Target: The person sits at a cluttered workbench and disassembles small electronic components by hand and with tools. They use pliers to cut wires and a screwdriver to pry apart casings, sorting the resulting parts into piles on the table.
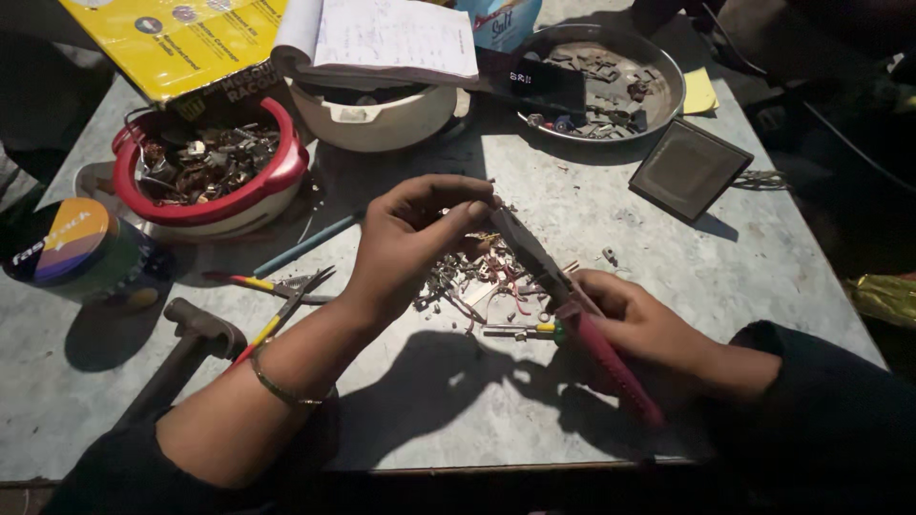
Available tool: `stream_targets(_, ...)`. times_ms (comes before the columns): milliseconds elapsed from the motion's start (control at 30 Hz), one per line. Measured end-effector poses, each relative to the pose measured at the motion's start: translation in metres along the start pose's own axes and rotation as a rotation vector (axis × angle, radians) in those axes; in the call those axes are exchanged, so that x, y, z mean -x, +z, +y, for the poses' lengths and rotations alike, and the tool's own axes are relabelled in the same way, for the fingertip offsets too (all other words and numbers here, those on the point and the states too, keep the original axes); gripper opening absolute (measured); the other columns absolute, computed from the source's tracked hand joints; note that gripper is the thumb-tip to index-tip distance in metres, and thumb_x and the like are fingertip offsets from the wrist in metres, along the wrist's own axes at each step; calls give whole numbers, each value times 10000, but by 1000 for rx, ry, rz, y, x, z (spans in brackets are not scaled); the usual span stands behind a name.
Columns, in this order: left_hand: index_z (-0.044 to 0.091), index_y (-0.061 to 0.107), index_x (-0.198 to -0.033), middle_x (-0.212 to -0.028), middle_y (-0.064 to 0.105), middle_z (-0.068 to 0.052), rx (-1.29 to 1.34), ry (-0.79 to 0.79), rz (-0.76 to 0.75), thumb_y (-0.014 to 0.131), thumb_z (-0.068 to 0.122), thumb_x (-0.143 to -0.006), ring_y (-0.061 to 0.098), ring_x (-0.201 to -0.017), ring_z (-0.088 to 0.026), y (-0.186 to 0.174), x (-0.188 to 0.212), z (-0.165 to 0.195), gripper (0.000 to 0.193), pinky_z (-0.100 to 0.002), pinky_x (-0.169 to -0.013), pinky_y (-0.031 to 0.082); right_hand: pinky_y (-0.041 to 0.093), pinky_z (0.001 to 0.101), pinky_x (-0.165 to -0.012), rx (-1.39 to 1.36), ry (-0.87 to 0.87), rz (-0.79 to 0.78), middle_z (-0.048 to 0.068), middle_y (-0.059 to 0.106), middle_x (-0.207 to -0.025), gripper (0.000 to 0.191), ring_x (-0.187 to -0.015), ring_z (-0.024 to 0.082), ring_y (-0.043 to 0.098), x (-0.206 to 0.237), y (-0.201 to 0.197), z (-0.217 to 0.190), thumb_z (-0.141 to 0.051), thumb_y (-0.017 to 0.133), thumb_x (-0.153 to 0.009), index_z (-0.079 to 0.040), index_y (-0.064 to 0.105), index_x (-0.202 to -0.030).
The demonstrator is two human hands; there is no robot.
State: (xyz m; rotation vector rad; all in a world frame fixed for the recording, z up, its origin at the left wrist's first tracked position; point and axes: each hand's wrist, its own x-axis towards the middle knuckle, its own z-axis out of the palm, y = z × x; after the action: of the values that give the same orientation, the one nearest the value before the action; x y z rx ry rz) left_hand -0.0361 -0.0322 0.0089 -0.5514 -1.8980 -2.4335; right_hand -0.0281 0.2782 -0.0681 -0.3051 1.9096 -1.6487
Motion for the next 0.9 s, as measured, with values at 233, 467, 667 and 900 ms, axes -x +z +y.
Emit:
stream_targets(233,-18,703,-1206,-1073,761,-94,8,45,19,705,107,-984,742,-954,-149,0,-1,-5,255,-316,-860,636,498,419,-867,-159,85,-127,171,608,-1238,792,-1071,280,597,7,-10,4,-360,787,-835,-77,433,-1484)
stream_targets(467,-11,602,-1350,-1178,716,-138,122,15,-14,646,200,-1027,722,-1055,-189,2,-1,-12,388,-349,-932,619,479,382,-935,-13,-123,-101,125,600,-1240,765,-1112,228,585,1,7,-9,-269,777,-844,-53,435,-1493)
stream_targets(667,29,518,-1462,-1325,646,-126,-62,-198,-269,573,400,-1015,642,-1217,-235,26,10,-14,584,-388,-1009,550,463,351,-993,-19,-212,-12,87,594,-1242,746,-1147,183,575,11,30,-26,-191,769,-852,-32,438,-1501)
stream_targets(900,18,490,-1495,-1410,608,-144,66,-97,-408,566,433,-1071,587,-1330,-229,45,33,-15,598,-371,-1121,498,468,358,-1097,-6,-367,-84,59,547,-1375,841,-1319,158,542,6,65,-30,-77,738,-866,-65,256,-1555)
